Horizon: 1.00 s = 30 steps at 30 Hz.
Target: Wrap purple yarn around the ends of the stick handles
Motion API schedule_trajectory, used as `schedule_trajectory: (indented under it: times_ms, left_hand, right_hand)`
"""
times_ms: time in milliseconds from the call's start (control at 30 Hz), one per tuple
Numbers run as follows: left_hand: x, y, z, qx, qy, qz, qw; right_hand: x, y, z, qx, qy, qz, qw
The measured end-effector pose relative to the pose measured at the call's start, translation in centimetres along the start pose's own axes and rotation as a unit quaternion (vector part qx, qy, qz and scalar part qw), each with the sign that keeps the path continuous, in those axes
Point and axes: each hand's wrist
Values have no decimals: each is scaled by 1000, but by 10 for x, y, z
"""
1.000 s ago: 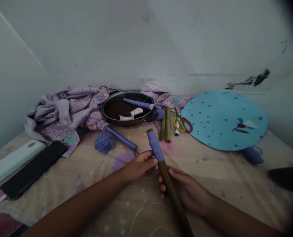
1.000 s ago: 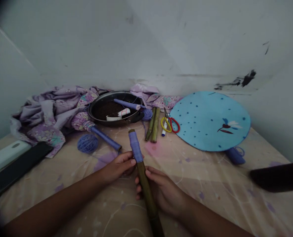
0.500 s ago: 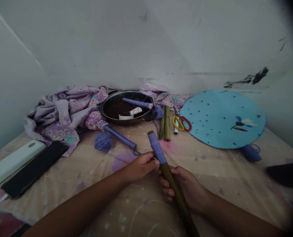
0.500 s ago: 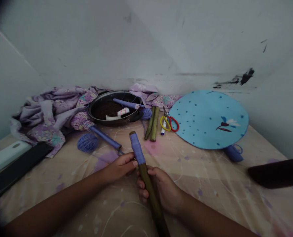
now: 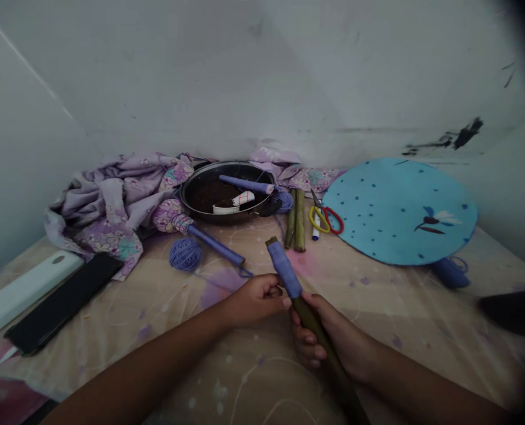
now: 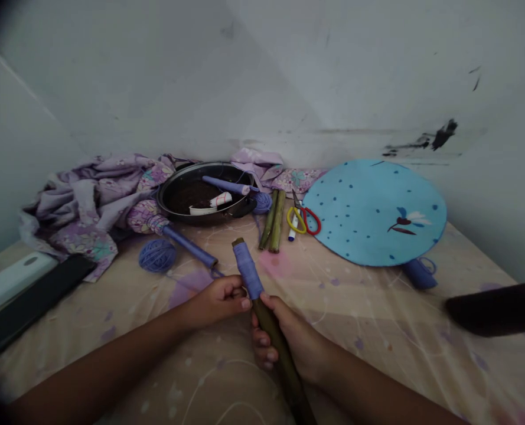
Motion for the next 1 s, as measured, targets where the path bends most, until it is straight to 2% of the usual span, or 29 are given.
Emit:
schedule_trajectory:
  times_ms: [167, 233, 567, 833, 1000]
  left_hand:
    - [-2, -1, -4, -25, 57, -77, 995]
    - [-3, -1, -4, -26, 64, -82, 994]
    - [-6, 1, -2, -36, 55, -60, 996]
    - [-6, -1, -5, -39, 39, -58, 997]
    - [-3, 0, -6, -33, 51, -51, 997]
  right_hand:
    - [-5, -3, -2, -126, 50, 18, 991]
    - [-5, -3, -1, -150, 60, 24, 987]
    - [-6, -6, 0, -134, 40, 39, 989]
    - [-7, -5, -1, -153, 32, 30, 987]
    - [-7, -4, 0, -129, 33, 55, 990]
Point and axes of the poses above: each hand's wrist, its own y-axis away from the middle knuckle, its own x-axis out of the palm, z = x × y, and after that the axes turned 12 degrees about x, right-handed
